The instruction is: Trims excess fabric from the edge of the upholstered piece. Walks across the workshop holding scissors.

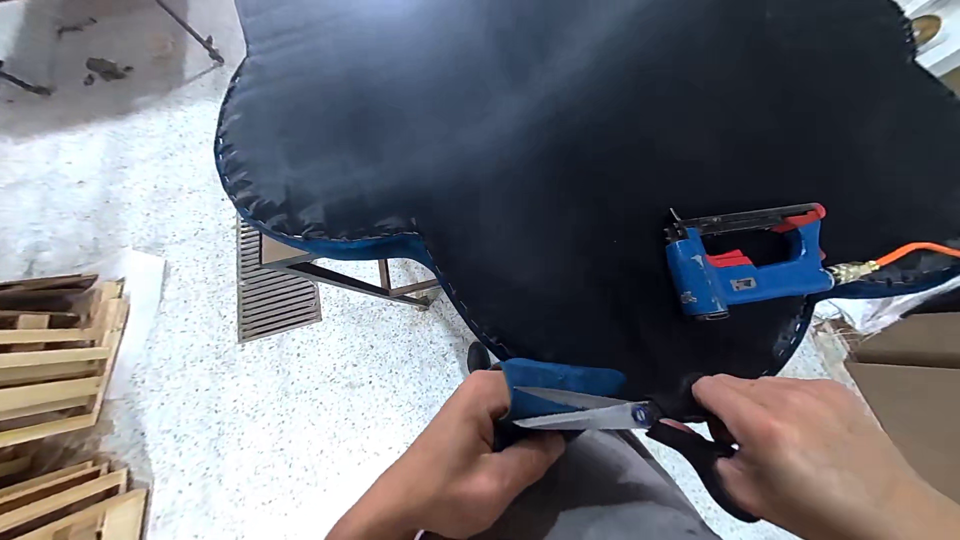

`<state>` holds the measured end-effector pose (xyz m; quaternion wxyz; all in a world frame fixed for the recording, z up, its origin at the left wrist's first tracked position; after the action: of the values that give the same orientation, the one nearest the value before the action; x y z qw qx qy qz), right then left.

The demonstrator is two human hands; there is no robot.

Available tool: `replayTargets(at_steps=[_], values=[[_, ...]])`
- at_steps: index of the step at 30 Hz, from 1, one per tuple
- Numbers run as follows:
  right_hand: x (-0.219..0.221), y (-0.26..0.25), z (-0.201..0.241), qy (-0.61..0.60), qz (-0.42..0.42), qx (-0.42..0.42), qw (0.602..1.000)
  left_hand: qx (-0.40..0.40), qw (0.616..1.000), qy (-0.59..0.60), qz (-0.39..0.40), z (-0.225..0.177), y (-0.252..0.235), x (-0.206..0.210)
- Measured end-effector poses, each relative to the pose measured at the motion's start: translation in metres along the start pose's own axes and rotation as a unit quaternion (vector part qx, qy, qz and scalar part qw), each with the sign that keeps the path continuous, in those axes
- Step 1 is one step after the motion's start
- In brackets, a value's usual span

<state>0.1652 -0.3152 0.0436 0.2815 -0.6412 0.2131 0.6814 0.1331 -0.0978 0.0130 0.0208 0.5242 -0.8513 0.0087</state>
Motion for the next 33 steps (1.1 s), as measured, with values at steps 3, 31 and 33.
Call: replayTargets(at_steps=[3,31,33], values=[[-0.009,-0.004,-0.002,0.031,0.033,0.001,0.999,-0.005,1.0,0.01,0.002,0.001,-0.007,-0.002],[-0.044,0.01,-0.009,0.075,-0.01,-0.01,0.997,0.018,0.999,0.033,0.038,-0.016,-0.013,0.008],[-0.046,0.01,-0.009,0.07,-0.012,-0.016,0.997,0.016,0.999,0.027,0.039,-0.017,-0.011,0.008]])
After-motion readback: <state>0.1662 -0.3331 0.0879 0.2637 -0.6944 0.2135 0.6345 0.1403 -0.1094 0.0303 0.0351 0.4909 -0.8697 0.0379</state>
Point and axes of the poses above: each hand's wrist, its own y-axis away from the middle knuckle, its own x-axis out of the palm, z = x × y, the point moved 9 cm from there along -y, towards the middle knuckle, and after that the axes turned 5 degrees about -x, right-handed, at the moved point
